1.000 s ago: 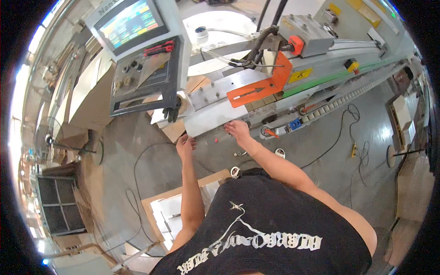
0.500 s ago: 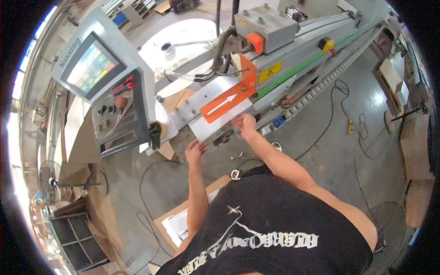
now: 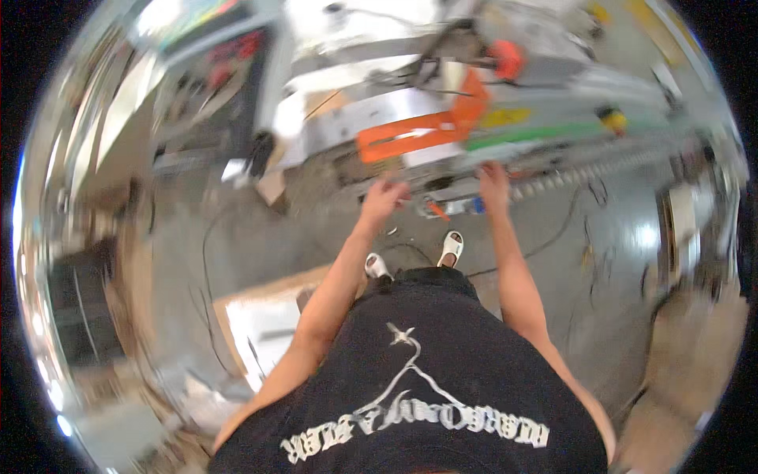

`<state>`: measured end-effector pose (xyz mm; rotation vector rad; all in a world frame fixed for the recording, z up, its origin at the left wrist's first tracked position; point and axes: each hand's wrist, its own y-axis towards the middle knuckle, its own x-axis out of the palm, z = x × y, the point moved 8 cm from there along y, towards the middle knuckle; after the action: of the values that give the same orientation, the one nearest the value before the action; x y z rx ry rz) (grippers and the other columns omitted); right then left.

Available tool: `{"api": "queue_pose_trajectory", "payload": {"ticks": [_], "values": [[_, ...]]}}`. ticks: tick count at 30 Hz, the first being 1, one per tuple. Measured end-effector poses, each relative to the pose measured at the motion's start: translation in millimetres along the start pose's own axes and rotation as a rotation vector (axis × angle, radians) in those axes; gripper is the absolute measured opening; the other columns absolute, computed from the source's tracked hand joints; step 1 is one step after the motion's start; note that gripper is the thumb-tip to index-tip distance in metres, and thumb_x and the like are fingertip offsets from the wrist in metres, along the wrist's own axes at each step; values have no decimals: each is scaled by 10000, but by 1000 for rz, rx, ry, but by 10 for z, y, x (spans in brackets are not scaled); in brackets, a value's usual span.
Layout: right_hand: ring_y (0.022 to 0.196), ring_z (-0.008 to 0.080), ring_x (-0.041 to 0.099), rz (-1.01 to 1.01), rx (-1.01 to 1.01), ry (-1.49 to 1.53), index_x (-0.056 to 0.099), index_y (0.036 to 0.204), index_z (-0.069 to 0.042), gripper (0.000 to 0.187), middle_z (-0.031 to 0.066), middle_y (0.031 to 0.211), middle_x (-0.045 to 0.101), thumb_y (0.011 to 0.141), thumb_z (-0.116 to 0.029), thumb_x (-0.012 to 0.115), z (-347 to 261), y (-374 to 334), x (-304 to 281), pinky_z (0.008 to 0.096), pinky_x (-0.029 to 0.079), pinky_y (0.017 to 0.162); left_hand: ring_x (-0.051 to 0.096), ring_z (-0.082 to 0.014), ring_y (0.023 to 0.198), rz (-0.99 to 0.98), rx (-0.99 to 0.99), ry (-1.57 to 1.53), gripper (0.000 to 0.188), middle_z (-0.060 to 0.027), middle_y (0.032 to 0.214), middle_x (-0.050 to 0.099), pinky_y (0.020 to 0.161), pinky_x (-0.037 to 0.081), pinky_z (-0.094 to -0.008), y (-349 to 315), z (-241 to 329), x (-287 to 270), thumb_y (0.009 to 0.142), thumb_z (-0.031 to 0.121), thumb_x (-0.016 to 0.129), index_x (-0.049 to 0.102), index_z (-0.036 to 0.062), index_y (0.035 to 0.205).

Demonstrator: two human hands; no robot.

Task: The person picks up wooden panels from a table one at a time and feeds them into an edge banding machine, then lifts and rearranges stacks of panels on the table by hand.

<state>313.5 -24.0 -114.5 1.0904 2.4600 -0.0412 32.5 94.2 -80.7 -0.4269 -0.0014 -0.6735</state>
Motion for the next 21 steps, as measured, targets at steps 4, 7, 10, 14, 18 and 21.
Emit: {"api": "queue_pose_trajectory", "payload": {"ticks": [4,7,10,14,18,21], "values": [[1133,362,518,-222,-370,-647,594,1152,-60,362,194,1176,578,845,-253,598,-222,-467,-168,521,305,1028,633,-147,801,24,-60,27,387,-56,903,673,700,497,-297,-624,-491,-479,889,290,599,574,37,1180],[1259,307,412,-152,-493,-1003,596,1157,-105,370,115,1300,515,850,-311,590,-465,-739,-5,525,250,1057,628,-195,707,33,-201,425,379,-118,796,673,632,496,-328,-1112,-1610,-1145,805,349,629,650,52,1041],[1276,308,372,-149,-448,-1039,612,1138,-114,409,84,1347,478,824,-374,596,-173,-592,82,572,188,1063,633,-228,680,189,-414,722,346,-119,735,668,653,492,-378,-1981,-2469,-1901,742,416,638,705,102,870],[1241,323,394,-201,-476,-1088,611,1140,-148,412,78,1330,485,800,-380,609,84,-571,211,596,190,1044,636,-256,535,682,-1013,-70,321,-119,645,651,494,526,-408,-3785,-4107,-2648,789,328,682,664,9,821],[1195,314,411,-200,-491,-1054,625,1104,-176,378,91,1249,523,789,-384,614,-6,-621,236,595,236,969,630,-339,950,1526,-1072,178,640,-270,1006,624,810,513,-471,-4946,-4119,-3019,713,454,727,561,-70,1040],[1140,310,438,-186,-450,-1157,639,1066,-173,349,93,1179,556,786,-380,620,48,-525,130,574,273,915,378,-450,1246,1570,-1125,-69,965,-346,1379,274,957,406,-542,-5008,-3980,-3076,667,517,742,301,15,1364]]}}
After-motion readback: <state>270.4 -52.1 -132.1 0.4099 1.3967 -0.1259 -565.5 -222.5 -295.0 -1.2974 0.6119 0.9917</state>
